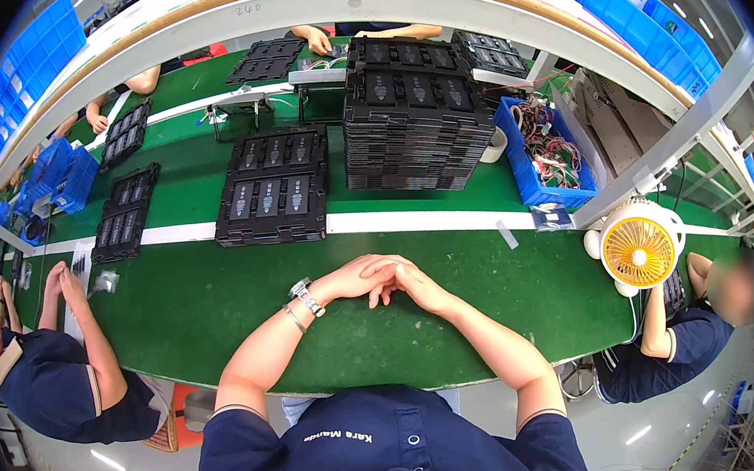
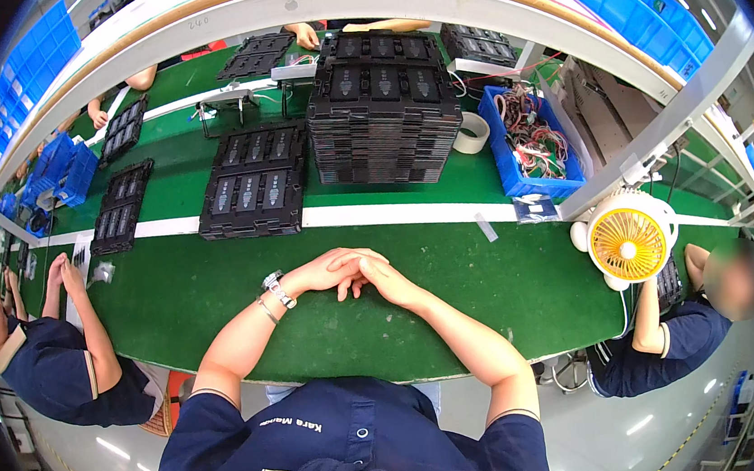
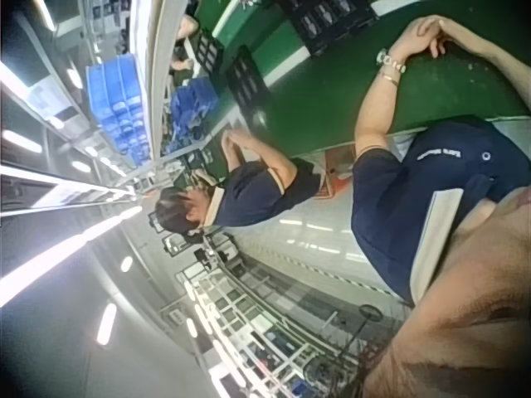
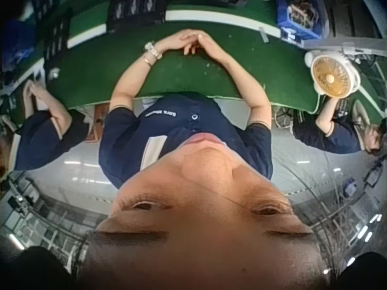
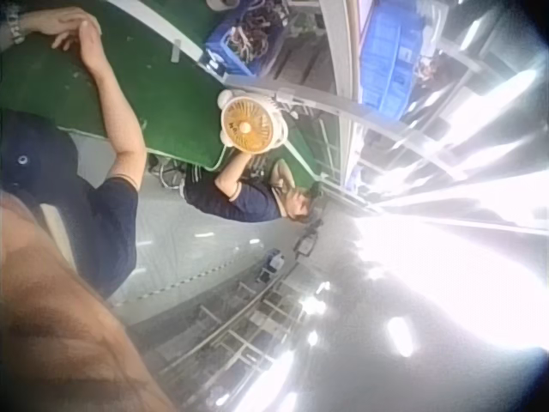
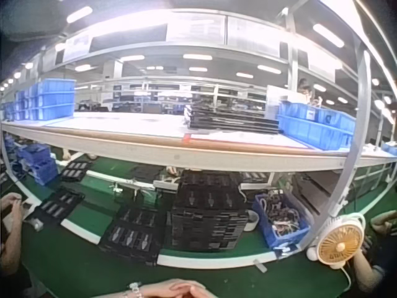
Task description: The person is seen handling and assembling small electronic components at a workbench in a factory setting.
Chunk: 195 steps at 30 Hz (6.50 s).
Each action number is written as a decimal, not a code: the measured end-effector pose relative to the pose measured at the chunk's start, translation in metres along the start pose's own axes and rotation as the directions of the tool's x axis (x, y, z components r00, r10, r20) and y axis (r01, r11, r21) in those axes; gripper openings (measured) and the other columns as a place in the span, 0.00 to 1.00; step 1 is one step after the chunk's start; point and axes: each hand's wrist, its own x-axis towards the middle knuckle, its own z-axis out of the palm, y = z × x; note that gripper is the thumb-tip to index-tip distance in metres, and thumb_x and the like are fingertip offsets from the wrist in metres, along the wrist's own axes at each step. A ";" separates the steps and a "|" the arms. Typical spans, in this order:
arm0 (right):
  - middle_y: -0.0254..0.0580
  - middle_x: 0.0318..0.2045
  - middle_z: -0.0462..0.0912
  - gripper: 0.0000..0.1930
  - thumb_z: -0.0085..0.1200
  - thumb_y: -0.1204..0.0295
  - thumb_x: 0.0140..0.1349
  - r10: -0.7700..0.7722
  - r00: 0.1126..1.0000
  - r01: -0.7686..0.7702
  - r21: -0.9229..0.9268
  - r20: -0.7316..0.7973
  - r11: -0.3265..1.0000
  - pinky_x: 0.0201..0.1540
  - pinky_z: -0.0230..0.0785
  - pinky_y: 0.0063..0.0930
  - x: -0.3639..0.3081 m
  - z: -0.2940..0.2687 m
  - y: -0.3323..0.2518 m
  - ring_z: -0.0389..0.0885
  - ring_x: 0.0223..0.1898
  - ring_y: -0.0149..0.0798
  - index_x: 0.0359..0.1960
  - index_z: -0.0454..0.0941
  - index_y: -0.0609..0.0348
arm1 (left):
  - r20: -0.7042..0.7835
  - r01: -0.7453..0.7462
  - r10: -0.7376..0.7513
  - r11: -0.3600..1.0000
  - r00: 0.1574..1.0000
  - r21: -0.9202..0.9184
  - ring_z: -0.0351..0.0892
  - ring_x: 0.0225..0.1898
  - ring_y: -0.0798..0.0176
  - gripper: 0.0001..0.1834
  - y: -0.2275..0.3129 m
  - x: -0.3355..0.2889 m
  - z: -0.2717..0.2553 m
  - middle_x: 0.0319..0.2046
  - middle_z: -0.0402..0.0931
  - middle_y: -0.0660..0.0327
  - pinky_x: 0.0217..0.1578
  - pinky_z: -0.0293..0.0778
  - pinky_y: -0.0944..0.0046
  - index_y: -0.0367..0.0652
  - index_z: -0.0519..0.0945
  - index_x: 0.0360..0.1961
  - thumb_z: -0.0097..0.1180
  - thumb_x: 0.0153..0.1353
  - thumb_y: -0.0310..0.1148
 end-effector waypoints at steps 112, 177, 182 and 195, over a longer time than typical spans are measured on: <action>0.42 0.55 0.76 0.33 0.37 0.41 0.74 -0.008 1.000 0.008 -0.006 -0.009 1.000 0.38 0.73 0.24 0.000 0.000 -0.001 0.84 0.38 0.36 0.55 0.76 0.61 | -0.025 -0.054 0.054 0.999 0.998 -0.005 0.84 0.23 0.67 0.34 -0.001 0.001 0.002 0.27 0.79 0.60 0.28 0.79 0.69 0.40 0.75 0.56 0.36 0.74 0.62; 0.44 0.53 0.77 0.34 0.36 0.39 0.73 0.001 1.000 -0.002 -0.013 -0.014 1.000 0.37 0.72 0.24 -0.001 0.001 -0.004 0.84 0.38 0.36 0.55 0.76 0.61 | -0.024 -0.057 0.057 0.998 0.998 0.029 0.83 0.25 0.66 0.28 -0.002 0.001 0.001 0.23 0.80 0.59 0.34 0.78 0.66 0.38 0.75 0.59 0.38 0.77 0.52; 0.43 0.55 0.76 0.34 0.36 0.40 0.73 -0.007 1.000 0.007 -0.012 -0.011 1.000 0.37 0.72 0.24 0.000 0.002 -0.004 0.84 0.38 0.36 0.55 0.76 0.61 | -0.009 -0.068 0.068 0.998 0.998 0.019 0.83 0.26 0.66 0.29 -0.007 0.001 -0.001 0.24 0.79 0.59 0.35 0.78 0.66 0.37 0.75 0.58 0.38 0.77 0.54; 0.44 0.41 0.81 0.36 0.37 0.37 0.72 0.008 1.000 -0.009 -0.018 -0.024 1.000 0.37 0.72 0.24 -0.002 0.002 -0.006 0.84 0.37 0.36 0.55 0.75 0.61 | -0.020 -0.051 0.052 0.998 0.998 0.022 0.83 0.27 0.66 0.32 0.000 0.002 0.001 0.21 0.79 0.60 0.35 0.78 0.66 0.35 0.76 0.52 0.37 0.76 0.57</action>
